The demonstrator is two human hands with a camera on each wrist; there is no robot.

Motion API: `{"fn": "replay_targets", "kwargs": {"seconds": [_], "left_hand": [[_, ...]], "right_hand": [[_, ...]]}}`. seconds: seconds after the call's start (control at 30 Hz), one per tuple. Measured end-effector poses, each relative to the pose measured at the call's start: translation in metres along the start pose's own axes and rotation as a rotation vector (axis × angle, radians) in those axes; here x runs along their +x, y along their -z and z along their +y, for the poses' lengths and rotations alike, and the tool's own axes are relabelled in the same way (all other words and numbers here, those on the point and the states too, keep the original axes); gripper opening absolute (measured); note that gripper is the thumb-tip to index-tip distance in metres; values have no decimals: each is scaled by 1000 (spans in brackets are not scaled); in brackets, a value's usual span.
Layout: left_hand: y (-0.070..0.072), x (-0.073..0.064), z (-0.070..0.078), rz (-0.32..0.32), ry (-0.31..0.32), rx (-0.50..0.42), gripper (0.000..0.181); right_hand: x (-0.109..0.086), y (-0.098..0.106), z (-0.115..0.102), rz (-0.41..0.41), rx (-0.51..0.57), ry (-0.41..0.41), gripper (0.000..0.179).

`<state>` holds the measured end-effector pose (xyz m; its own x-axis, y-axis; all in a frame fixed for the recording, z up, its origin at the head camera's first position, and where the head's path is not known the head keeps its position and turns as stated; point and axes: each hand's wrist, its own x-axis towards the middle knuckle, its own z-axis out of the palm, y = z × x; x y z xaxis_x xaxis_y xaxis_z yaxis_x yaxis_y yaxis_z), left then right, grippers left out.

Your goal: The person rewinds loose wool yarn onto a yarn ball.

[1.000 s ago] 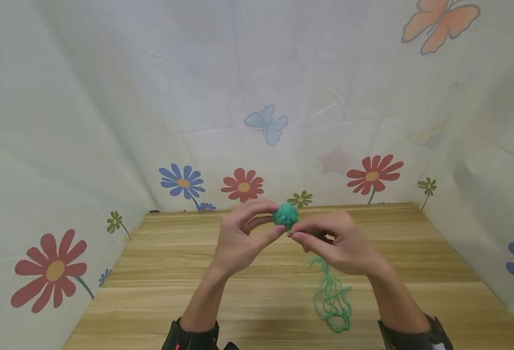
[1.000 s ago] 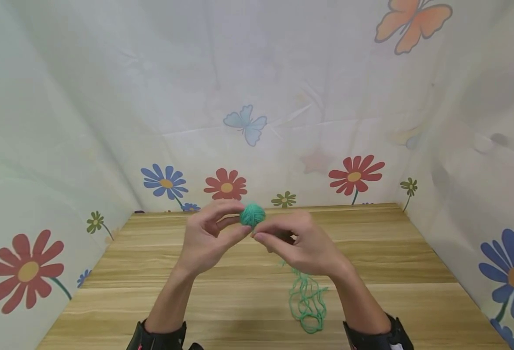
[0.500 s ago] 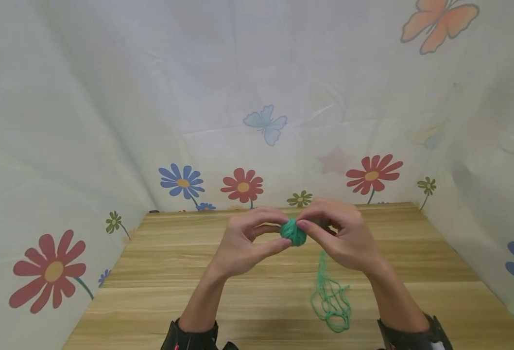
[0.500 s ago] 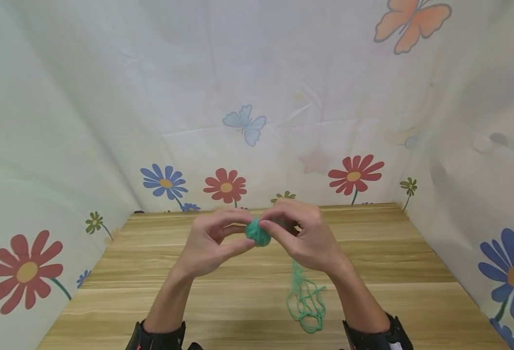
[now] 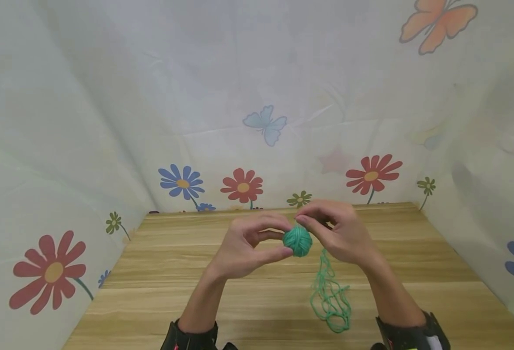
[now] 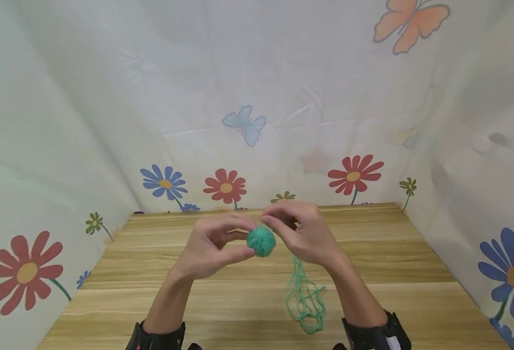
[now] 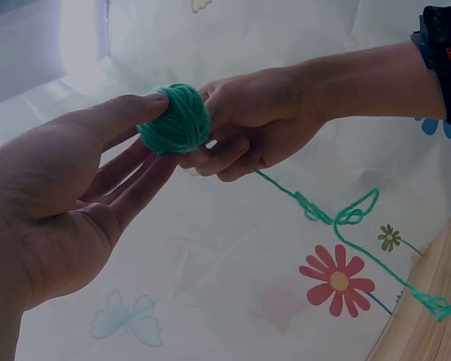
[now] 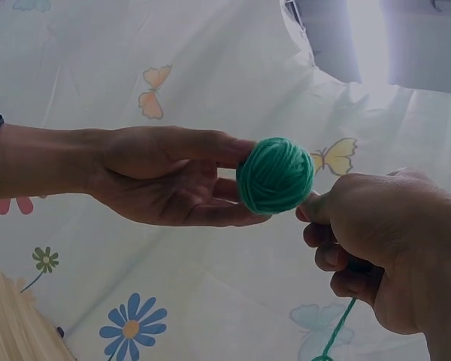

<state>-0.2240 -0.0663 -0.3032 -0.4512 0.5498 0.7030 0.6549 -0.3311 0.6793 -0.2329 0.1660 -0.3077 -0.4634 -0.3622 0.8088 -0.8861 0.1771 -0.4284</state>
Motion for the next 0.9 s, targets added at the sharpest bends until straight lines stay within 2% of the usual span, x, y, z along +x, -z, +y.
{"fn": "replay_targets", "kwargs": {"seconds": [0.17,0.27,0.37,0.5,0.77,0.9], "left_hand": [[0,-2,-7,-15,-23,-20,40],[1,-3,-12,-13,-30,-29,41],[1,-4,-14,-2,-33,-44,41],[2,-4,-13,29,-53,-58,40],[4,-3,-16,141,-96,-18,37],[5,-2,-17,186,-104,4,37]], "right_hand": [[0,-1,4,-14,-16,-56,27],[-1,-1,6,-11,-27,-102,24],[-1,-2,8,-12,-43,-116,24],[0,-3,10,-57,-43,-66,26],[-1,-6,8,-226,2,5,20],[-1,-7,5,-259,50,31,22]]}}
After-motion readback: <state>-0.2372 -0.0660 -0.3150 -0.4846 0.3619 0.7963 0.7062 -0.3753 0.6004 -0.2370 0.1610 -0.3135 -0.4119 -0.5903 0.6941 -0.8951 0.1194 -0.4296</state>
